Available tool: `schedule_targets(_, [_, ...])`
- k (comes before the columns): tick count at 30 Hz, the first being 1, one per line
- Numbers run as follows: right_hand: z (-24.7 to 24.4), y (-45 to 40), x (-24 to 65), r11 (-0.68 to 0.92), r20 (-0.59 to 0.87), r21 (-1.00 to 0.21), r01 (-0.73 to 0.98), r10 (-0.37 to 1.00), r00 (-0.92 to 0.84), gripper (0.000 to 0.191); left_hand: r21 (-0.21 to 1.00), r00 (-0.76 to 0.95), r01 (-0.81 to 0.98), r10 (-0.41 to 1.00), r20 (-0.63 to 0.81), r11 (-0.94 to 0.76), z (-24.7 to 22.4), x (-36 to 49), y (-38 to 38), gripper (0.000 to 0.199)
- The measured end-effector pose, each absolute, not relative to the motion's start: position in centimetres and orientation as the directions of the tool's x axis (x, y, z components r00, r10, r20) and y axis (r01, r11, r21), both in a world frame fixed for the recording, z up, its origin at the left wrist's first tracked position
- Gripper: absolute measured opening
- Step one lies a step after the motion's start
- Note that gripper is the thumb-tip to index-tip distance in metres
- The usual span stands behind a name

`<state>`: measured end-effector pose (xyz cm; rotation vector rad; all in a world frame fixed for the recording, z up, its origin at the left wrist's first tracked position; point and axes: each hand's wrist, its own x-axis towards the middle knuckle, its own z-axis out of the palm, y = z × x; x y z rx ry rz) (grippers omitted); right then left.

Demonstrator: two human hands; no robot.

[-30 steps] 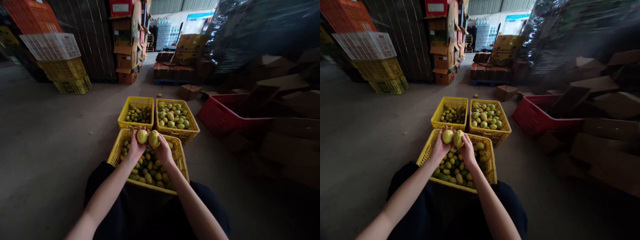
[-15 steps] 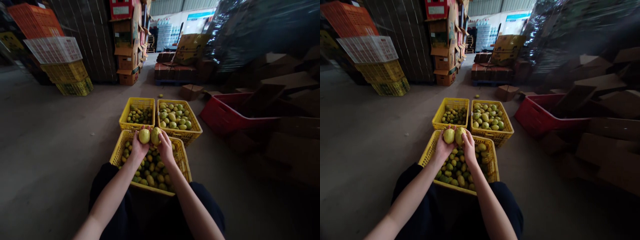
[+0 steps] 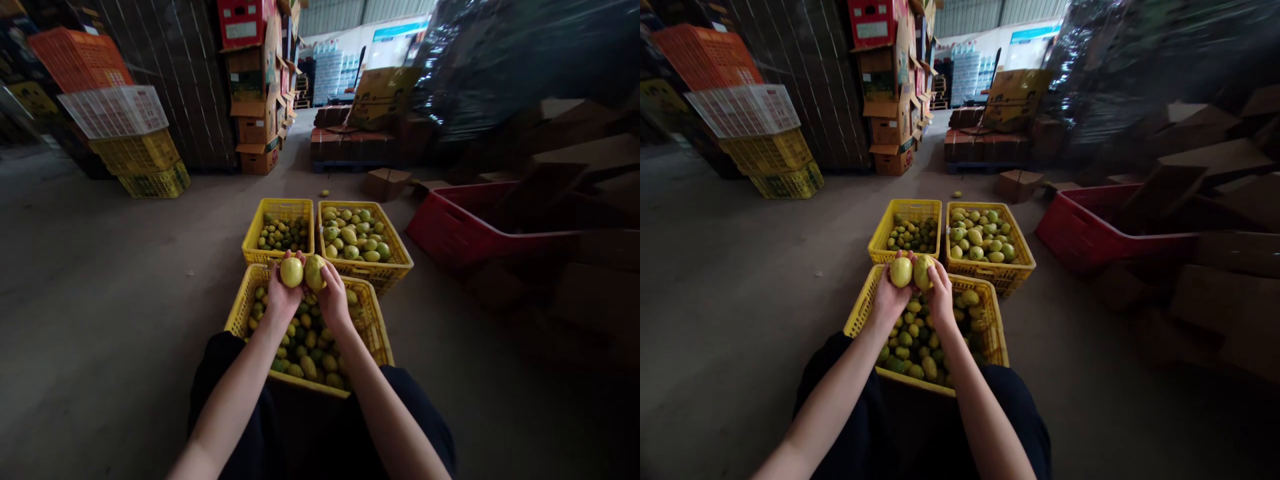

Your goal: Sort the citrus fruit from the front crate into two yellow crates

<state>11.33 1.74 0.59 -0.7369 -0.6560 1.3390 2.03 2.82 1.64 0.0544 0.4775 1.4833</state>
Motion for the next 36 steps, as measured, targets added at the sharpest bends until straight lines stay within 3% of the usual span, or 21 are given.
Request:
schedule_targets(10, [1.5,1.3,11.4,0.098,-0.004,-0.754,-0.650,0.988,0.154,0.035,0.389,0.109,-0.906,0.979,-0.174,0.170,1.9,2.7,1.9,0.036])
schedule_targets(17, [1.0,1.8,11.5,0.070,-0.150,-0.648,-0.758,0.964,0.218,0.021,0.275,0.078,-0.949,0.961,-0.265,0.153,1.8,3.2,1.5,0.033])
schedule_targets(21, [0.9,1.3,12.1,0.171,-0.074,-0.712,-0.681,0.946,0.316,0.020,0.216,0.113,-0.960,0.952,-0.285,0.179,2.3,3.7,0.8,0.035])
schedule_targets(26, [1.8,-0.5,11.7,0.206,0.035,-0.788,-0.581,0.956,0.291,0.027,0.228,0.113,-0.957,0.954,-0.279,0.180,2.9,4.0,0.1,0.031])
schedule_targets(29, [2.2,-1.2,11.7,0.191,-0.004,-0.734,-0.652,0.959,0.285,0.024,0.234,0.135,-0.951,0.951,-0.277,0.204,3.1,3.8,-0.3,0.030])
schedule_targets(33, [2.3,-1.3,12.3,0.087,-0.170,-0.573,-0.815,0.960,0.222,0.015,0.154,0.134,-0.972,0.954,-0.268,0.180,3.4,3.5,-1.1,0.027])
schedule_targets(36, [2.0,-1.3,12.6,0.086,-0.156,-0.460,-0.884,0.972,0.176,0.018,0.101,0.105,-0.985,0.955,-0.277,0.137,3.7,3.5,-1.5,0.024])
